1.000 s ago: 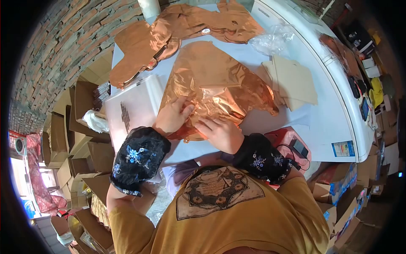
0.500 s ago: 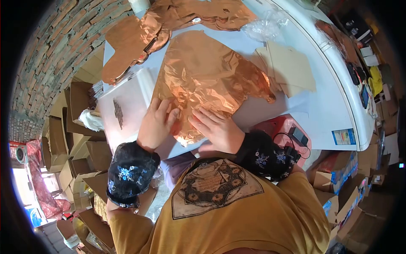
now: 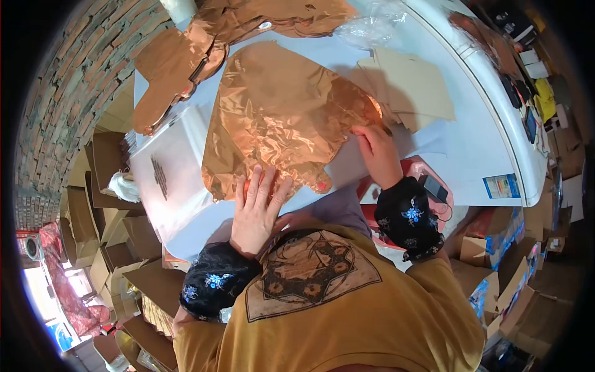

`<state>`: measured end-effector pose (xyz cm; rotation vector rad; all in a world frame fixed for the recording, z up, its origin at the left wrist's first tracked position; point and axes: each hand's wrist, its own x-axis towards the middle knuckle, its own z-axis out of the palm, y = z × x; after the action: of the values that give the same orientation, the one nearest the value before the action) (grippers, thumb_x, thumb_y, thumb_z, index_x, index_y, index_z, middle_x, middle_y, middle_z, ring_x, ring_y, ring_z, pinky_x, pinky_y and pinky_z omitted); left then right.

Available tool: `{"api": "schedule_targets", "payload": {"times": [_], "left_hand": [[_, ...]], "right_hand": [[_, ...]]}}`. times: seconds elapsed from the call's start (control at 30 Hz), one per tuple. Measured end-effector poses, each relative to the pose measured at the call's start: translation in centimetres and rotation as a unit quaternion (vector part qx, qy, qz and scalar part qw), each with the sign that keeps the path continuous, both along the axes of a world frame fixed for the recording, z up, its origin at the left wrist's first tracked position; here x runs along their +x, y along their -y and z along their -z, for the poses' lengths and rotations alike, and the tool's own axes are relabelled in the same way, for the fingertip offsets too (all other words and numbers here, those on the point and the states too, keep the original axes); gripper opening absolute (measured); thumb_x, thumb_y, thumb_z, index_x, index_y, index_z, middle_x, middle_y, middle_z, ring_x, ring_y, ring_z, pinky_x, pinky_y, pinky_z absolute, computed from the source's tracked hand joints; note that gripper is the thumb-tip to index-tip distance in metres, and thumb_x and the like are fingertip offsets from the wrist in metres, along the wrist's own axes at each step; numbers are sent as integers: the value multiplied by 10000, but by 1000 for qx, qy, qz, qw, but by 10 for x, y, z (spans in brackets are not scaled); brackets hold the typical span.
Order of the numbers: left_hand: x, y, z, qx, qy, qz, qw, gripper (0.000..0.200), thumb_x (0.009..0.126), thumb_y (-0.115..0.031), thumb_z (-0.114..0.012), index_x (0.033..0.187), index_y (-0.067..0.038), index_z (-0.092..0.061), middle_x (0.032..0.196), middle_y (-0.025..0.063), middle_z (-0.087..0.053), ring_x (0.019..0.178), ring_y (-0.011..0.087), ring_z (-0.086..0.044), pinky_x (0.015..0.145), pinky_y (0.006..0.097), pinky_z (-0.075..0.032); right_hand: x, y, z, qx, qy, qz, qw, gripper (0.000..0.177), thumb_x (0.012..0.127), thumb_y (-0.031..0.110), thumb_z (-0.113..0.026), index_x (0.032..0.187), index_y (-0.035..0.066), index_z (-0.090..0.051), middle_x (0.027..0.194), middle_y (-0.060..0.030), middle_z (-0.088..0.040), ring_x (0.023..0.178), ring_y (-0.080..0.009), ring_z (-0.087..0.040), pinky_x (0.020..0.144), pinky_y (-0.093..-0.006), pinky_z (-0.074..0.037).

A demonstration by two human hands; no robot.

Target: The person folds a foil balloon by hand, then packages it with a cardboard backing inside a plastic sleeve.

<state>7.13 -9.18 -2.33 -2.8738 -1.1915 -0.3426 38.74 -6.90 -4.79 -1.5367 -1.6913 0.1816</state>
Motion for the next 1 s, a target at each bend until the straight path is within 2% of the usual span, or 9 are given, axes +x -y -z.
{"api": "schedule_targets", "payload": {"times": [0.1, 0.2, 0.3, 0.43, 0.47, 0.57, 0.77, 1.0], "left_hand": [[1, 4, -1, 19, 2, -8, 1000, 836, 769, -398, -787, 1494, -185, -430, 1478, 154, -413, 1380, 405, -366, 1142, 578, -289], [-7, 12, -2, 27, 3, -32, 999, 851, 759, -367, -806, 1498, -182, -427, 1455, 165, -409, 1337, 418, -376, 1119, 565, -316], [-18, 23, 2, 11, 50, -79, 996, 865, 751, -342, -818, 1502, -177, -423, 1431, 180, -404, 1313, 420, -376, 1093, 552, -337], [-35, 38, 13, 9, 122, -173, 977, 903, 762, -360, -828, 1513, -113, -393, 1399, 186, -406, 1283, 420, -378, 1070, 533, -354], [-38, 41, 14, 12, 114, -186, 976, 908, 765, -368, -832, 1509, -89, -393, 1400, 187, -405, 1279, 419, -380, 1065, 523, -361], [-40, 46, 17, 5, 125, -204, 971, 898, 764, -356, -835, 1507, -99, -402, 1387, 188, -411, 1270, 413, -389, 1063, 517, -363], [-37, 37, 17, -10, 143, -176, 974, 851, 784, -358, -819, 1495, -109, -423, 1347, 186, -428, 1245, 408, -407, 1041, 504, -389], [-35, 35, 15, -12, 141, -173, 975, 774, 801, -360, -808, 1456, -123, -470, 1353, 187, -438, 1198, 397, -429, 1016, 481, -420]], "right_hand": [[-1, 1, 1, -2, -23, 2, 1000, 196, 920, 43, -609, 1114, 45, -636, 1011, -168, -649, 935, -369, -640, 779, -412, -528], [-13, 15, -13, 1, 24, 0, 1000, 221, 901, 49, -633, 1122, 54, -637, 1032, -152, -634, 933, -357, -636, 777, -405, -529], [-31, 30, -19, -4, 51, -47, 998, 252, 884, 64, -659, 1135, 65, -637, 1035, -148, -620, 911, -354, -630, 772, -394, -531], [-51, 48, -14, 9, 98, -134, 986, 391, 846, 143, -727, 1213, 94, -604, 1129, -111, -598, 1009, -329, -604, 845, -421, -506], [-53, 51, -10, 1, 141, -151, 978, 487, 798, 193, -769, 1240, 109, -583, 1186, -82, -575, 1066, -301, -580, 889, -429, -483], [-56, 48, -7, 14, 188, -175, 966, 522, 773, 219, -777, 1245, 122, -576, 1195, -64, -568, 1063, -278, -576, 899, -413, -477], [-46, 37, -15, 22, 212, -225, 951, 447, 792, 219, -756, 1206, 140, -608, 1173, -27, -582, 1033, -240, -586, 876, -384, -487], [-49, 29, -21, 79, 197, -226, 951, 284, 802, 122, -723, 1083, 106, -685, 1013, -24, -641, 891, -219, -630, 728, -343, -535]]}}
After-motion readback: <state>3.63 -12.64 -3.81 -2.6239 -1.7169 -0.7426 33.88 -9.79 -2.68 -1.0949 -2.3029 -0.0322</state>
